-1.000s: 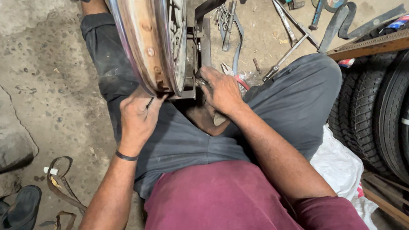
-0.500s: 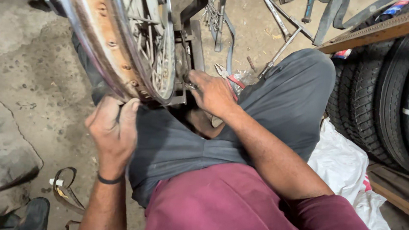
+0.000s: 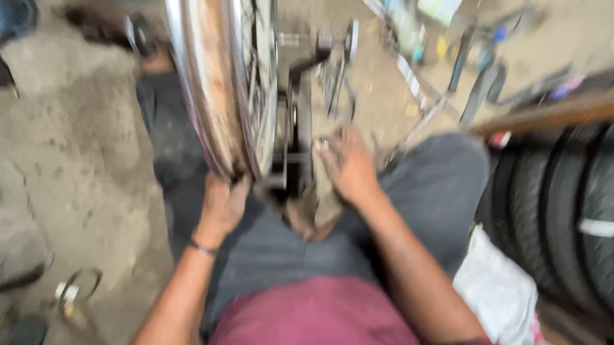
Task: The person is repairing a bicycle wheel by adjusting the spokes and tightening the rim using a wrench. They repeatedly spin the wheel to check alignment and make adjustments.
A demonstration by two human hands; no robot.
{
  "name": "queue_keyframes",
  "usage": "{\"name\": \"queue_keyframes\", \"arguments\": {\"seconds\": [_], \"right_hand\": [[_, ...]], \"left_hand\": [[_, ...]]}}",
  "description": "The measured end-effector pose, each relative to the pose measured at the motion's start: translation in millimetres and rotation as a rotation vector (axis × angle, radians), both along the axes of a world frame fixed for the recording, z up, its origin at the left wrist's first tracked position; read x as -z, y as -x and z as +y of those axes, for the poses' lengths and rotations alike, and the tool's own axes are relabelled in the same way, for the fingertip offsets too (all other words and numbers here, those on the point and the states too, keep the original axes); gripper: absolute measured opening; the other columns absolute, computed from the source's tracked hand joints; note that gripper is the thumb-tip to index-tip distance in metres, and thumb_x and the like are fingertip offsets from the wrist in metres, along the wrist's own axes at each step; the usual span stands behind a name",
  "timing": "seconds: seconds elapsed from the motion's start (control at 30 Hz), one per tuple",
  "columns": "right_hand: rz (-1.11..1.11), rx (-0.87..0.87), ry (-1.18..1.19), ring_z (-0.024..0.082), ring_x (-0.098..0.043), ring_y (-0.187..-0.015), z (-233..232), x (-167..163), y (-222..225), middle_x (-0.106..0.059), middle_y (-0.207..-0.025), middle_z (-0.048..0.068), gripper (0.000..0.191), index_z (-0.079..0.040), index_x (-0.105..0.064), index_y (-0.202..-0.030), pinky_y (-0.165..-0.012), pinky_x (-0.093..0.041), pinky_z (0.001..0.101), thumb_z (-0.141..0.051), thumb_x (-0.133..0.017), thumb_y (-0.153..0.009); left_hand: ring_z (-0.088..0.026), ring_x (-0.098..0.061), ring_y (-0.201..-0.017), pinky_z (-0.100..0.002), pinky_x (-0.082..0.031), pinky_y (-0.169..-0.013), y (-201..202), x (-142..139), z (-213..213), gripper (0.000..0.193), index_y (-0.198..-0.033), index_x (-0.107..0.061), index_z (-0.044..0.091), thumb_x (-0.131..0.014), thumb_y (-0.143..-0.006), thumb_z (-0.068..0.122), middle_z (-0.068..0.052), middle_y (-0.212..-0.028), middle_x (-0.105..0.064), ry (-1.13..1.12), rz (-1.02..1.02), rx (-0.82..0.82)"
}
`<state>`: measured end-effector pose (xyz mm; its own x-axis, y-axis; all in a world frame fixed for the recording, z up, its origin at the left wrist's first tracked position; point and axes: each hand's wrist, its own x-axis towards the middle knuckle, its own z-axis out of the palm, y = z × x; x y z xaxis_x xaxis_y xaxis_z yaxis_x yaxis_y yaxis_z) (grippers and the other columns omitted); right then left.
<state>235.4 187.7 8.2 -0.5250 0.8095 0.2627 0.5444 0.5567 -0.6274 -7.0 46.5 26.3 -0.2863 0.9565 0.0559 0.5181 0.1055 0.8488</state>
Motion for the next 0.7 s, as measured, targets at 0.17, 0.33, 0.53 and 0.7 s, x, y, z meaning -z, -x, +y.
{"name": "queue_keyframes", "arguments": {"seconds": [0.17, 0.33, 0.53, 0.7], "right_hand": [[0.181, 0.076, 0.353, 0.033, -0.070, -0.076, 7, -9, 10, -0.071, -0.085, 0.018, 0.024, 0.001, -0.072, -0.101, -0.069, -0.055, 0.0392, -0.023, -0.069, -0.099], [0.650, 0.099, 0.953, 0.018, -0.068, -0.060, 11, -28, 16, -0.070, -0.076, 0.013, 0.019, 0.002, -0.066, -0.102, -0.052, -0.051, 0.0311, -0.017, -0.065, -0.101], [0.834, 0.021, 0.992, 0.023, -0.073, -0.068, 18, -73, 22, -0.073, -0.082, 0.017, 0.018, 0.001, -0.059, -0.110, -0.062, -0.059, 0.0343, -0.013, -0.064, -0.099], [0.986, -0.013, 0.939, 0.026, -0.075, -0.072, 15, -116, 43, -0.073, -0.085, 0.019, 0.016, -0.001, -0.054, -0.109, -0.067, -0.061, 0.0371, -0.014, -0.061, -0.102]], "left_hand": [[-0.046, -0.067, -0.101, -0.048, -0.051, -0.088, -8, -23, 14, 0.027, -0.113, -0.066, -0.004, -0.053, -0.102, 0.017, -0.026, -0.108, -0.070, -0.262, -0.045, 0.023], [-0.036, -0.062, -0.086, -0.044, -0.050, -0.079, -13, -82, 10, 0.033, -0.109, -0.067, -0.004, -0.049, -0.109, 0.024, -0.019, -0.094, -0.067, -0.162, -0.099, -0.117], [-0.017, -0.060, -0.078, -0.032, -0.051, -0.072, -10, -136, 28, 0.019, -0.102, -0.066, -0.001, -0.067, -0.098, 0.017, -0.009, -0.088, -0.065, -0.290, -0.161, -0.177], [-0.018, -0.062, -0.093, -0.032, -0.050, -0.084, -18, -155, 55, 0.018, -0.113, -0.061, -0.002, -0.063, -0.102, 0.013, -0.011, -0.101, -0.063, -0.563, -0.162, -0.208]]}}
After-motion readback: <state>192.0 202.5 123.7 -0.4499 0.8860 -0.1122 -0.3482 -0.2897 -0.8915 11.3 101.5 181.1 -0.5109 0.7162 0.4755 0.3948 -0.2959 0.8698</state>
